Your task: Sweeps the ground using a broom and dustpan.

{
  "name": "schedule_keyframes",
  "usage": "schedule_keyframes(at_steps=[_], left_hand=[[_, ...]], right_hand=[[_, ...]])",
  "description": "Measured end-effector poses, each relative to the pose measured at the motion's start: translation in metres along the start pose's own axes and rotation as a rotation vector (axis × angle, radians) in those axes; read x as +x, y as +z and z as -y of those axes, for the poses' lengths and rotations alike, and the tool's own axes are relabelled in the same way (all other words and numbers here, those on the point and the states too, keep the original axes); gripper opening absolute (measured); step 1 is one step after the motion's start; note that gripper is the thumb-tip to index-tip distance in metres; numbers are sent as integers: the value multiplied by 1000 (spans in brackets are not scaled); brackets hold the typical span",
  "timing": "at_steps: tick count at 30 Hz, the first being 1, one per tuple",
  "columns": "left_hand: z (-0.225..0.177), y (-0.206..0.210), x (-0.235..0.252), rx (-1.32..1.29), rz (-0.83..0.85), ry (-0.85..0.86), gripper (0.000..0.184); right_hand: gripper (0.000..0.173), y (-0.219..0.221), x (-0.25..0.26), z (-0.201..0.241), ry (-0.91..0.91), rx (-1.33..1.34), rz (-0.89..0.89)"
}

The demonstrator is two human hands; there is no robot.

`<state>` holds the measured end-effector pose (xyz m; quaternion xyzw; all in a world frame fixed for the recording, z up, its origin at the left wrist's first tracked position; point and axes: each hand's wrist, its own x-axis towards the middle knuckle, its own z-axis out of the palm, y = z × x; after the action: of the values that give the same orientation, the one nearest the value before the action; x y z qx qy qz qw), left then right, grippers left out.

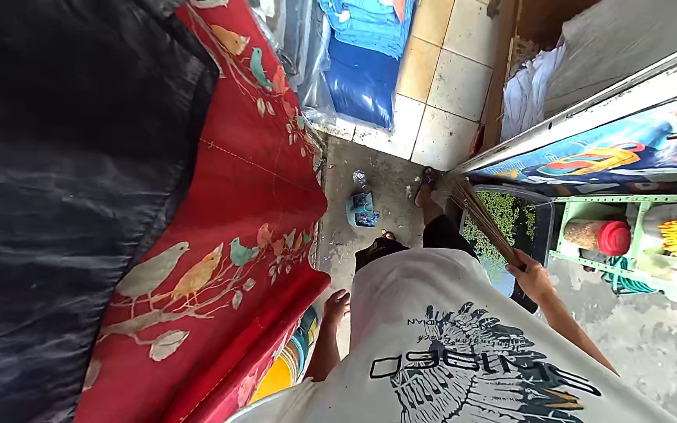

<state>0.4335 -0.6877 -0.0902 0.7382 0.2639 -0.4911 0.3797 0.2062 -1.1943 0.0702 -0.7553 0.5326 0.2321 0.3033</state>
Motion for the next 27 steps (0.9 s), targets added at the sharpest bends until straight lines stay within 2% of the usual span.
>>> schedule_keyframes(at_steps=[4,7,10,13,15,17,20,23,27], left_hand=[[15,0,-28,-26,-34,-99,42],[20,-11,-8,97,37,-116,44],[-20,-20,16,239,110,-80,47],[-87,-22,38,314,46,67,48],[-132,-15,39,269,-5,220,47],[-153,-5,35,189,12,313,44],[-151,8,34,188,111,309,43],[-127,19,38,303,193,231,48],[-93,21,46,374,167,146,52]], right_hand=[[62,-8,-4,-6,6,-12,-9],[63,-17,-37,-11,36,-15,-43],[64,-19,-82,-26,57,14,-91],[64,-15,-114,-42,68,35,-119],[64,-13,-120,-42,54,51,-134],[63,-10,-121,-40,46,64,-139],[63,-4,-110,-37,17,87,-143],[63,3,-91,-39,20,79,-102],[63,3,-78,-35,22,46,-59]])
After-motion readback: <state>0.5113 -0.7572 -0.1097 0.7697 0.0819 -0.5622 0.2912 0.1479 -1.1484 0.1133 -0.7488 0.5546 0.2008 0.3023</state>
